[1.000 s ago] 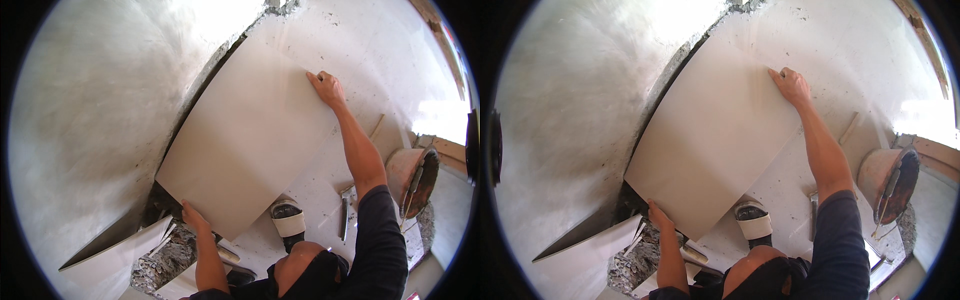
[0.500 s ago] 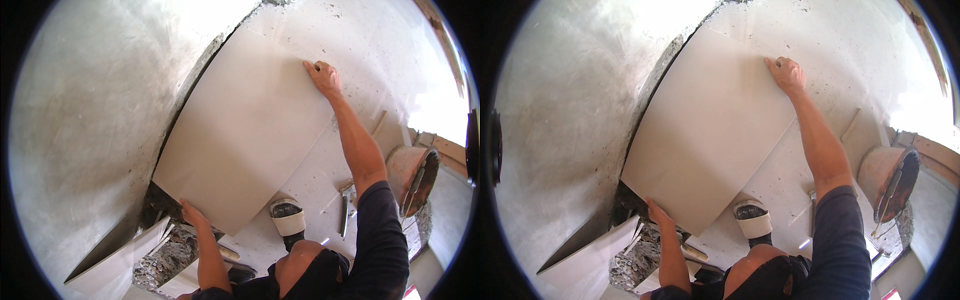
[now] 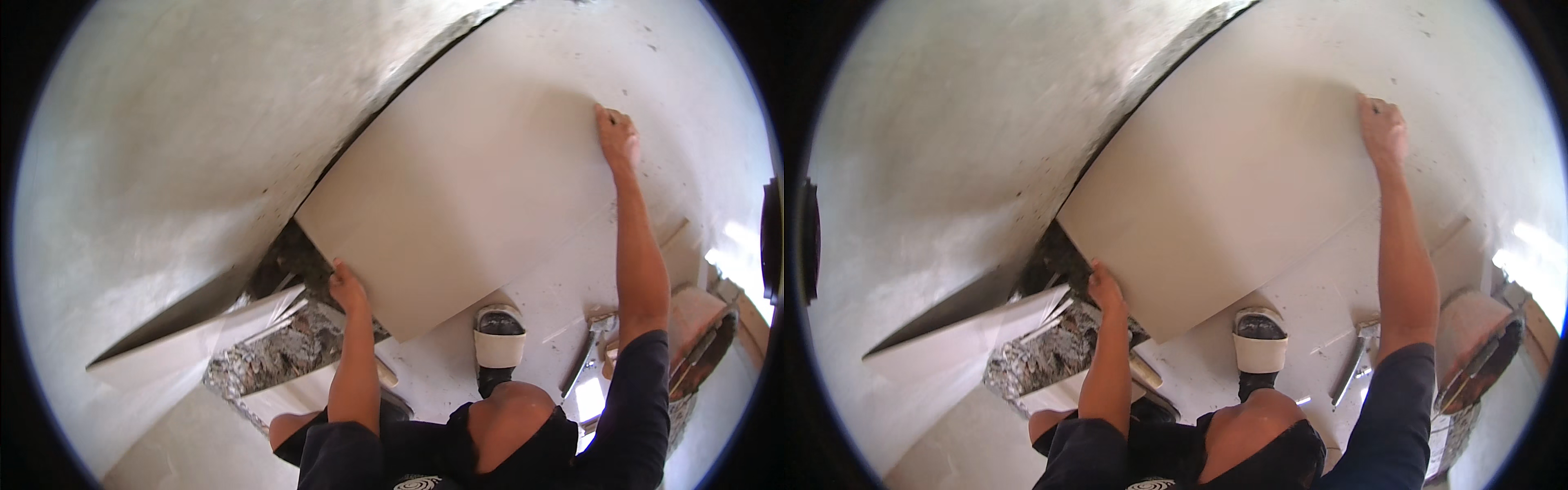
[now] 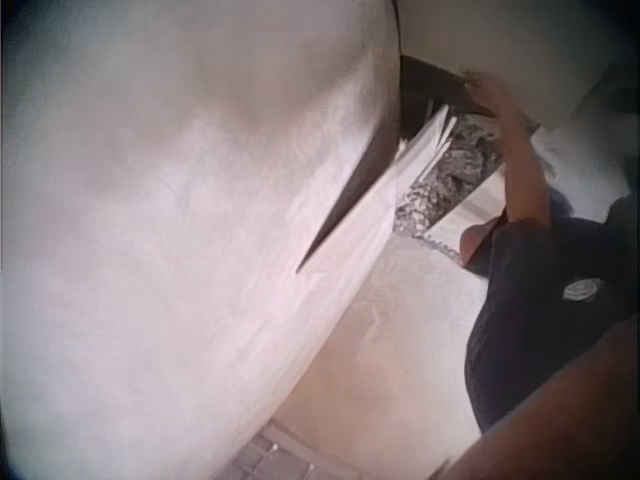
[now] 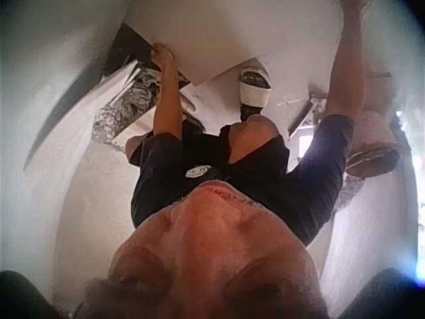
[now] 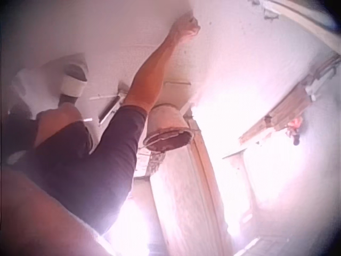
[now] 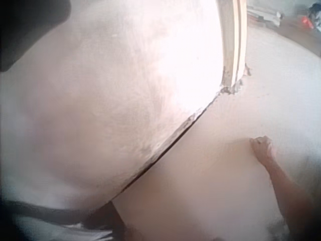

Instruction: The person spreads cement on the floor using a trowel, then places a large white tile onto the prepared area and presses it down to secure it.

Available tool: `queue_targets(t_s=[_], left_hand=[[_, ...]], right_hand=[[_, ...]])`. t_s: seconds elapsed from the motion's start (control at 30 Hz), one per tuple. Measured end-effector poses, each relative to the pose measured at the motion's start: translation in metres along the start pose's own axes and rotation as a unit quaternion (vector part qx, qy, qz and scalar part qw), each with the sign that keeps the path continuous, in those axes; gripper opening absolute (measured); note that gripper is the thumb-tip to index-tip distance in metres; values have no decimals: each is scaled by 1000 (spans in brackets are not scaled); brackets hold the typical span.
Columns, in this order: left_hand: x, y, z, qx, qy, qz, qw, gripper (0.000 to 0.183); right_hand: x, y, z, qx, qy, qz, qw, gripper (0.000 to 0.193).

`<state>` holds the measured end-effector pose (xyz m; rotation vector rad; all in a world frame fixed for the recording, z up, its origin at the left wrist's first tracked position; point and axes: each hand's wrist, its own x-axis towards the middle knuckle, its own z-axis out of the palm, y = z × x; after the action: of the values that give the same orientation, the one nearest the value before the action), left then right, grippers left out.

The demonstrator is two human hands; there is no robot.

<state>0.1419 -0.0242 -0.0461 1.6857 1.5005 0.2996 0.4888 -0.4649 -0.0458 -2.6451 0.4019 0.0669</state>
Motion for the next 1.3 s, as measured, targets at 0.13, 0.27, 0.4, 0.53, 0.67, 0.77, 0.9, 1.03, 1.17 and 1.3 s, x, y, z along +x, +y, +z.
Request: queue_targets(t_s=[0.13, 0.27, 0.4, 0.53, 0.67, 0.77, 0.9, 1.03, 1.17, 1.3], left_hand=[[-3, 4, 8, -19, 2, -65, 998, 53], [6, -11, 9, 10, 3, -55, 998, 56], [26, -25, 3, 132, 4, -62, 989, 65], [29, -21, 0, 44, -63, -50, 996, 74], [26, -12, 7, 47, -13, -79, 996, 75], [29, -11, 5, 53, -17, -98, 994, 78], [35, -11, -1, 48, -45, -118, 991, 80], [35, -7, -2, 41, -63, -129, 989, 78], [30, -1, 2, 37, -55, -118, 991, 75], [22, 6, 2, 49, -66, -82, 993, 76]], right_hand=[[-7, -15, -10, -29, -4, 35, 999, 47], [-5, -10, -7, -26, -24, 41, 999, 46], [3, 10, 13, -149, -26, -39, 988, 38], [-15, 14, 28, -192, 26, 7, 981, 48], [-92, 12, 15, -69, 114, -101, 986, 54], [-146, 14, 17, -56, 97, -27, 993, 68], [-183, 10, 22, -33, 48, 47, 997, 80], [-181, 4, 21, 45, 46, 46, 997, 80], [-178, 7, 21, 76, 46, 26, 996, 80], [-186, 8, 23, 19, 83, -2, 996, 79]])
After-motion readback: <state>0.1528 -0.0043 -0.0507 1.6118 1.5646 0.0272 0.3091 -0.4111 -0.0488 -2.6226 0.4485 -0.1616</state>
